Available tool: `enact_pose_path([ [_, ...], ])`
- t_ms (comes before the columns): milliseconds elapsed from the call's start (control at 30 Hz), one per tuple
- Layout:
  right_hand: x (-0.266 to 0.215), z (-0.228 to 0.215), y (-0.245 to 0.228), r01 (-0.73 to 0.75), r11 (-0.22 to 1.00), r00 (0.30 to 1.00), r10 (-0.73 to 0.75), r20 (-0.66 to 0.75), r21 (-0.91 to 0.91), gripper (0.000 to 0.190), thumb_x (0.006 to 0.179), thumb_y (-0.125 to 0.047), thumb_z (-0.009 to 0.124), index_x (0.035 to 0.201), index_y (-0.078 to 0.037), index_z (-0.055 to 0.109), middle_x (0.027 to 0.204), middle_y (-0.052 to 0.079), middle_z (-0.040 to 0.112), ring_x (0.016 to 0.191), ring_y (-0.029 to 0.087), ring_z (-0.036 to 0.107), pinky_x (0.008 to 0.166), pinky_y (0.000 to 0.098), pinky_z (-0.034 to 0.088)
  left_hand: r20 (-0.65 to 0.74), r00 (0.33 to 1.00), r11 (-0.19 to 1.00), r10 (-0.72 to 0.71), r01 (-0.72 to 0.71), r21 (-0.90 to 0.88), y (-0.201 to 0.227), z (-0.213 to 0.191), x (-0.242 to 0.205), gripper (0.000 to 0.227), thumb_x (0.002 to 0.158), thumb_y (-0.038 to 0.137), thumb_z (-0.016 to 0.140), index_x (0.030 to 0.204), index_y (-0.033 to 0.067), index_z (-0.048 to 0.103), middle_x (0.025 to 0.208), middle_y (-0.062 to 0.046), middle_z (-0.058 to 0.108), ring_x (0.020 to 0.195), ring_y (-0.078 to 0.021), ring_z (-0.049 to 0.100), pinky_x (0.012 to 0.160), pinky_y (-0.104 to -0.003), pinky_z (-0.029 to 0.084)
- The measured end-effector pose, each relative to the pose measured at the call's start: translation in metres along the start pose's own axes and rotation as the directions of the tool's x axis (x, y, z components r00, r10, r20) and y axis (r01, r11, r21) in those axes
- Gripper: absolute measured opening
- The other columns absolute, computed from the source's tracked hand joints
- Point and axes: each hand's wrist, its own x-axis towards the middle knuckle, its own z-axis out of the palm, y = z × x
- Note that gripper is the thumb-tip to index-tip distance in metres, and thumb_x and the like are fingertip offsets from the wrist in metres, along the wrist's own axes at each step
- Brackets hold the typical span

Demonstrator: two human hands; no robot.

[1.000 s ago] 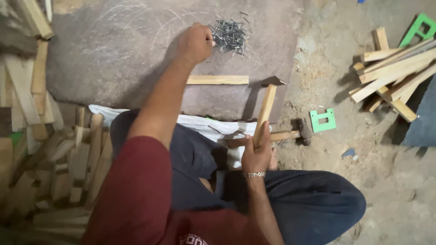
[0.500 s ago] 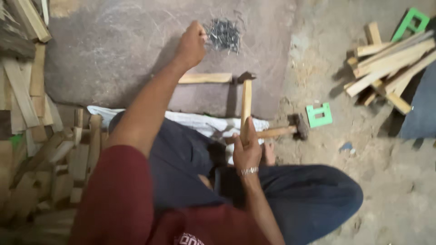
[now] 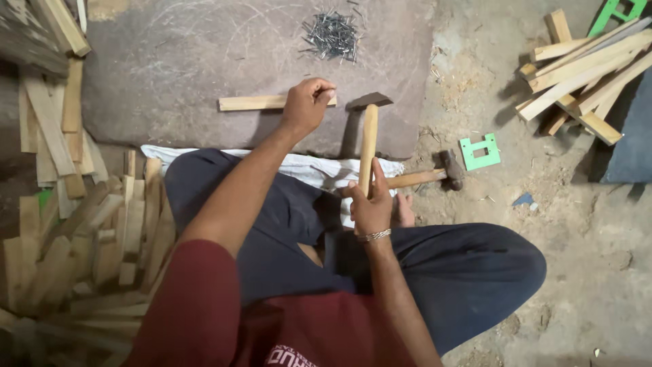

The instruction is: The person sits on the floor and repeatedly hammers nails into small wooden planks. They pick up a plank, place a nail, hammer it in, and then move the plank aside. This process is repeated multiple times throughout the clip.

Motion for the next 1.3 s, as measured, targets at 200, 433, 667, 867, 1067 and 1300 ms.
enact_pose_path([
  [200, -0.003, -0.004, -0.015, -0.020, 0.994, 1.000, 0.017, 0.022, 0.108, 0.080, 0.090, -0.003, 0.068, 0.161, -0.015, 0.032, 0.081, 0.004, 0.066, 0.048, 0.006, 0.048, 0.037, 0.0228, 0.039, -0.003, 0.995, 0.992, 0.100, -0.100, 0.084, -0.008, 0.004, 0.005, 0.011, 0.091, 0.006, 0.072, 0.100, 0.0021, 0.075, 0.097, -0.015, 0.075, 0.089, -0.0298, 0.074, 0.078, -0.038, 0.057],
  [433, 0.001, -0.004, -0.014, -0.028, 0.986, 0.999, 0.021, 0.048, 0.161, 0.082, 0.092, -0.003, 0.067, 0.163, -0.014, 0.028, 0.078, 0.003, 0.064, 0.047, 0.006, 0.047, 0.037, 0.0231, 0.040, -0.012, 0.996, 0.987, 0.091, -0.088, 0.136, -0.014, 0.007, 0.005, 0.010, 0.090, 0.009, 0.074, 0.099, 0.0040, 0.077, 0.097, -0.014, 0.076, 0.091, -0.0309, 0.073, 0.080, -0.039, 0.057],
  [667, 0.001, -0.001, -0.012, -0.053, 0.984, 0.998, 0.048, 0.036, 0.169, 0.083, 0.091, -0.002, 0.066, 0.163, -0.015, 0.027, 0.079, 0.001, 0.062, 0.046, 0.005, 0.048, 0.036, 0.0231, 0.041, -0.031, 0.993, 0.982, 0.115, -0.109, 0.157, -0.008, 0.006, 0.002, 0.009, 0.091, 0.009, 0.074, 0.098, 0.0047, 0.076, 0.097, -0.013, 0.076, 0.092, -0.0320, 0.072, 0.080, -0.040, 0.055],
  [867, 0.000, 0.002, -0.008, -0.028, 0.994, 0.999, 0.024, 0.033, 0.102, 0.082, 0.092, -0.001, 0.064, 0.162, -0.014, 0.026, 0.079, 0.000, 0.061, 0.047, 0.003, 0.048, 0.037, 0.0208, 0.040, -0.024, 0.986, 0.978, 0.164, -0.160, 0.131, -0.007, 0.003, 0.000, 0.012, 0.090, 0.006, 0.073, 0.101, 0.0057, 0.076, 0.099, -0.012, 0.076, 0.093, -0.0312, 0.072, 0.082, -0.041, 0.056],
  [1067, -0.002, 0.002, -0.024, 0.743, 0.428, 0.588, -0.784, 0.197, -0.514, 0.067, 0.089, 0.004, 0.070, 0.150, 0.002, 0.040, 0.131, 0.030, 0.064, 0.112, 0.039, 0.067, 0.087, 0.0398, 0.057, -0.034, 0.963, 0.955, 0.266, -0.258, 0.148, -0.007, 0.001, -0.001, 0.017, 0.084, 0.003, 0.075, 0.100, 0.0069, 0.077, 0.097, -0.010, 0.076, 0.091, -0.0315, 0.071, 0.082, -0.042, 0.055],
  [1300, -0.012, 0.010, -0.042, 0.620, 0.565, 0.725, -0.678, 0.120, -0.545, 0.059, 0.100, -0.006, 0.072, 0.153, -0.003, 0.046, 0.128, 0.024, 0.067, 0.113, 0.031, 0.071, 0.092, 0.0359, 0.058, -0.020, 1.000, 0.996, 0.011, -0.010, 0.092, -0.015, 0.005, -0.004, 0.061, 0.087, 0.006, 0.077, 0.143, 0.0116, 0.052, 0.087, -0.004, 0.076, 0.074, -0.0216, 0.070, 0.072, -0.035, 0.056],
])
